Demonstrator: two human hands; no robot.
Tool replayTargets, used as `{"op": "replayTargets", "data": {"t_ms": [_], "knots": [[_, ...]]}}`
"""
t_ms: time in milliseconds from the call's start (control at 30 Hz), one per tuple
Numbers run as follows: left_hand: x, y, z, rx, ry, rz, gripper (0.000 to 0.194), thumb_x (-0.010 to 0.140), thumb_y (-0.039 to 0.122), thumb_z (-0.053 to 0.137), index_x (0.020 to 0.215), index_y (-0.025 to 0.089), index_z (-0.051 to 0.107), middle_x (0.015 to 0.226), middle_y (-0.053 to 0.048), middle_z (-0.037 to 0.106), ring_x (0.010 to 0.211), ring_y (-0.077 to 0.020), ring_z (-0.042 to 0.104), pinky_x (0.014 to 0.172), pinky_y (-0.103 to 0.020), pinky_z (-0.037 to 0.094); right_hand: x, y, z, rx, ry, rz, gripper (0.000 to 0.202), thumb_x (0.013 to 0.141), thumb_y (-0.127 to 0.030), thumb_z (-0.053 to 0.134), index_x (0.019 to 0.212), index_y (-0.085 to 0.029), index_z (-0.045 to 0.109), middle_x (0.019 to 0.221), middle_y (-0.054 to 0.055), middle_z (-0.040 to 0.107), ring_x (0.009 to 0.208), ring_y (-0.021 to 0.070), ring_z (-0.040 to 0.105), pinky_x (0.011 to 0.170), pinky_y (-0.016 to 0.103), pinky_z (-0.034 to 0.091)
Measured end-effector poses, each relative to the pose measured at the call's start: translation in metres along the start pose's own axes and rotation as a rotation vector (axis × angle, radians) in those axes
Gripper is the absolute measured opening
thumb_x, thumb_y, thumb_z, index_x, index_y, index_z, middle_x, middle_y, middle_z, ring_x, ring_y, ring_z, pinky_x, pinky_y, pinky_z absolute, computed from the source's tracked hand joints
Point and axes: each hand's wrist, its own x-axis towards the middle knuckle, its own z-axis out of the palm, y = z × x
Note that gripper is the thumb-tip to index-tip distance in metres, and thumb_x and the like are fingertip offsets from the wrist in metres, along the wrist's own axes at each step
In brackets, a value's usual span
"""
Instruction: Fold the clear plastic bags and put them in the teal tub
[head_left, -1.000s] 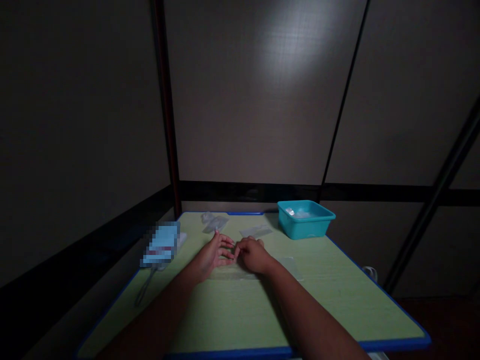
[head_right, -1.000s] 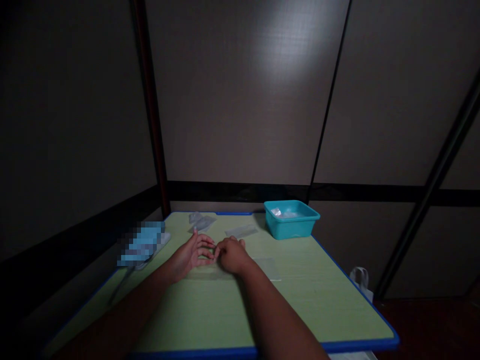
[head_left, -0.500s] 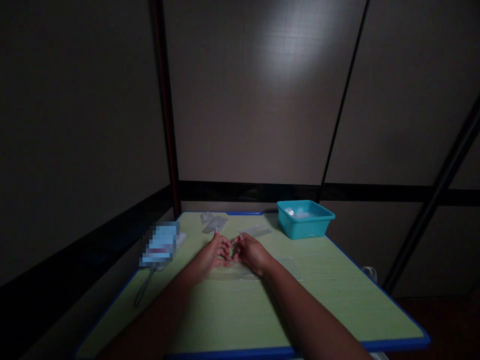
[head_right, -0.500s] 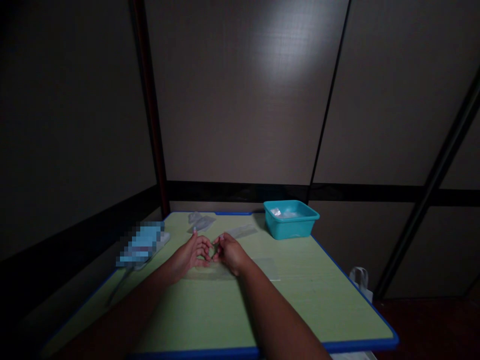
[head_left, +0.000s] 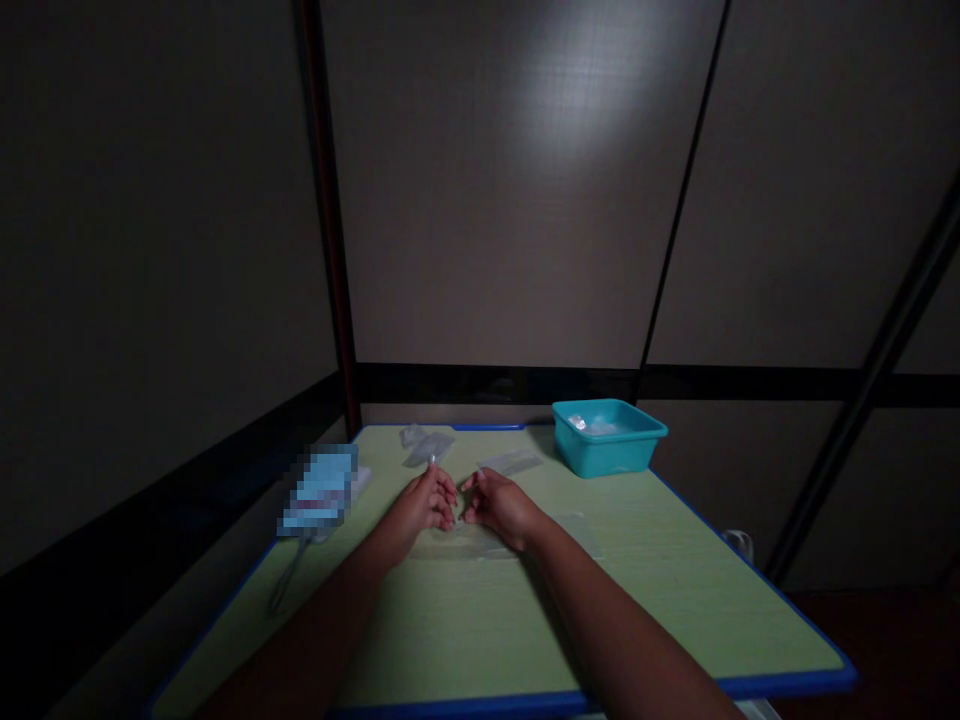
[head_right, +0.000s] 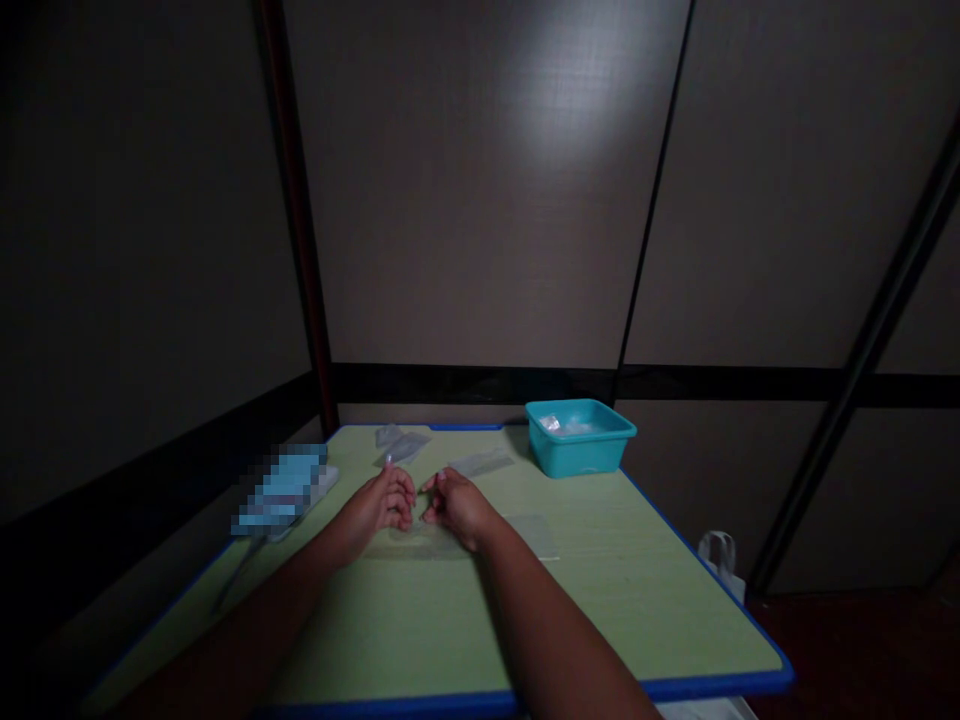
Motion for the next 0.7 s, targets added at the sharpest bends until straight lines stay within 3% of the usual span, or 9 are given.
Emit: {"op": "replayTargets", "data": {"t_ms": [167, 500, 600, 700], "knots": [[-0.003, 0.002, 0.005, -0.157, -0.058, -0.025, 0.053, 0.08, 0.065, 0.032, 0.071, 0.016, 0.049, 0.062, 0.0, 0.054, 0.053, -0.0118, 0.055, 0.053, -0.026, 0.046, 0.002, 0.002, -0.001, -0.005, -0.003, -0.003, 0.025, 0.086, -0.037, 0.039, 0.078, -0.017, 0.052, 0.057, -0.004, 0.044, 0.046, 0.0089, 0.045, 0.057, 0.026, 0.04], [0.005, -0.01, 0.003, 0.221, 0.015, -0.067, 0.056, 0.072, 0.072, 0.036, 0.063, 0.017, 0.047, 0.046, 0.004, 0.05, 0.038, -0.0106, 0.05, 0.04, -0.022, 0.038, 0.0, 0.001, 0.001, -0.088, 0.002, -0.056, 0.035, 0.086, -0.048, 0.036, 0.079, -0.017, 0.052, 0.058, -0.004, 0.044, 0.047, 0.0103, 0.045, 0.057, 0.027, 0.04], [0.009, -0.016, 0.001, 0.272, 0.009, -0.081, 0.058, 0.072, 0.073, 0.032, 0.06, 0.018, 0.046, 0.044, 0.003, 0.05, 0.039, -0.0112, 0.051, 0.042, -0.022, 0.039, -0.006, -0.008, 0.005, -0.201, 0.048, -0.196, 0.038, 0.085, -0.051, 0.034, 0.078, -0.018, 0.051, 0.061, -0.002, 0.046, 0.053, 0.0121, 0.047, 0.057, 0.027, 0.04], [0.012, -0.022, -0.002, 0.284, 0.0, -0.072, 0.06, 0.07, 0.075, 0.031, 0.061, 0.018, 0.046, 0.044, 0.003, 0.05, 0.04, -0.0117, 0.051, 0.042, -0.023, 0.04, -0.025, -0.02, 0.009, -0.576, 0.161, -0.431, 0.037, 0.086, -0.05, 0.034, 0.081, -0.018, 0.053, 0.074, 0.003, 0.054, 0.072, 0.0155, 0.052, 0.071, 0.031, 0.041]]}}
